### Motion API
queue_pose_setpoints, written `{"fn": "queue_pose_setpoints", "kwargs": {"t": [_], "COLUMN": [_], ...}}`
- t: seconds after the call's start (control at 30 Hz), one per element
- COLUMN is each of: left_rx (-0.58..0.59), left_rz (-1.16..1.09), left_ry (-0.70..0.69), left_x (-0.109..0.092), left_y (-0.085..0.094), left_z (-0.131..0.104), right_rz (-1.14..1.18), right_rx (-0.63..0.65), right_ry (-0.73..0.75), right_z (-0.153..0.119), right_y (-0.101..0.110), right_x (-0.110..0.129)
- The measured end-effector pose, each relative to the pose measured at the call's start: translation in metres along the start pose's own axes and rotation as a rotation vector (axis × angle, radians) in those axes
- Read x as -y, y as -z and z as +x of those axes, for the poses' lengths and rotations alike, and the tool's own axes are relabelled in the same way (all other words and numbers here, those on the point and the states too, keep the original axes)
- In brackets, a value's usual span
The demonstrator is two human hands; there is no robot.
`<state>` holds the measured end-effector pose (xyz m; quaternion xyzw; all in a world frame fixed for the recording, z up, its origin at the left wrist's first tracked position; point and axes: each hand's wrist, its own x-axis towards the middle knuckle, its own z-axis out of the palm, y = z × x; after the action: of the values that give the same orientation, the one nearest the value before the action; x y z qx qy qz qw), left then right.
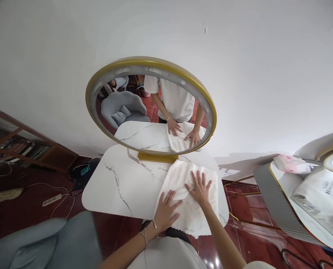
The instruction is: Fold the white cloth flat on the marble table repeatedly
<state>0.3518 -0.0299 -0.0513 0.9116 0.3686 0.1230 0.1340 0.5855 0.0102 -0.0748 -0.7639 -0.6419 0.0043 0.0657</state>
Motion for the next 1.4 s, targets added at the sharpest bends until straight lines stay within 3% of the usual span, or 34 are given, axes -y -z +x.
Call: {"fn": "queue_pose_setpoints", "kwargs": {"t": [0.27,0.6,0.9,1.1,1.4], "left_rx": [-0.027,-0.105,-0.101,-0.119,-0.131], "left_rz": [0.022,0.128,0.230,0.251,0.162], "left_ry": [0.056,0.159,0.206,0.243,0.212], "left_x": [0.016,0.069,0.106,0.103,0.076], "left_y": [0.006,0.029,0.047,0.046,0.027], "left_z": [-0.037,-0.072,-0.092,-0.089,-0.059], "right_rz": [-0.019,0.077,0.155,0.178,0.157], "right_rx": [-0.082,-0.147,-0.176,-0.193,-0.236], "right_ry": [0.081,0.169,0.204,0.220,0.151], "right_z": [-0.015,0.013,0.027,0.027,0.027], "right_y": [-0.010,-0.024,-0.029,-0.028,-0.023], "right_x": [0.045,0.131,0.184,0.184,0.135]}}
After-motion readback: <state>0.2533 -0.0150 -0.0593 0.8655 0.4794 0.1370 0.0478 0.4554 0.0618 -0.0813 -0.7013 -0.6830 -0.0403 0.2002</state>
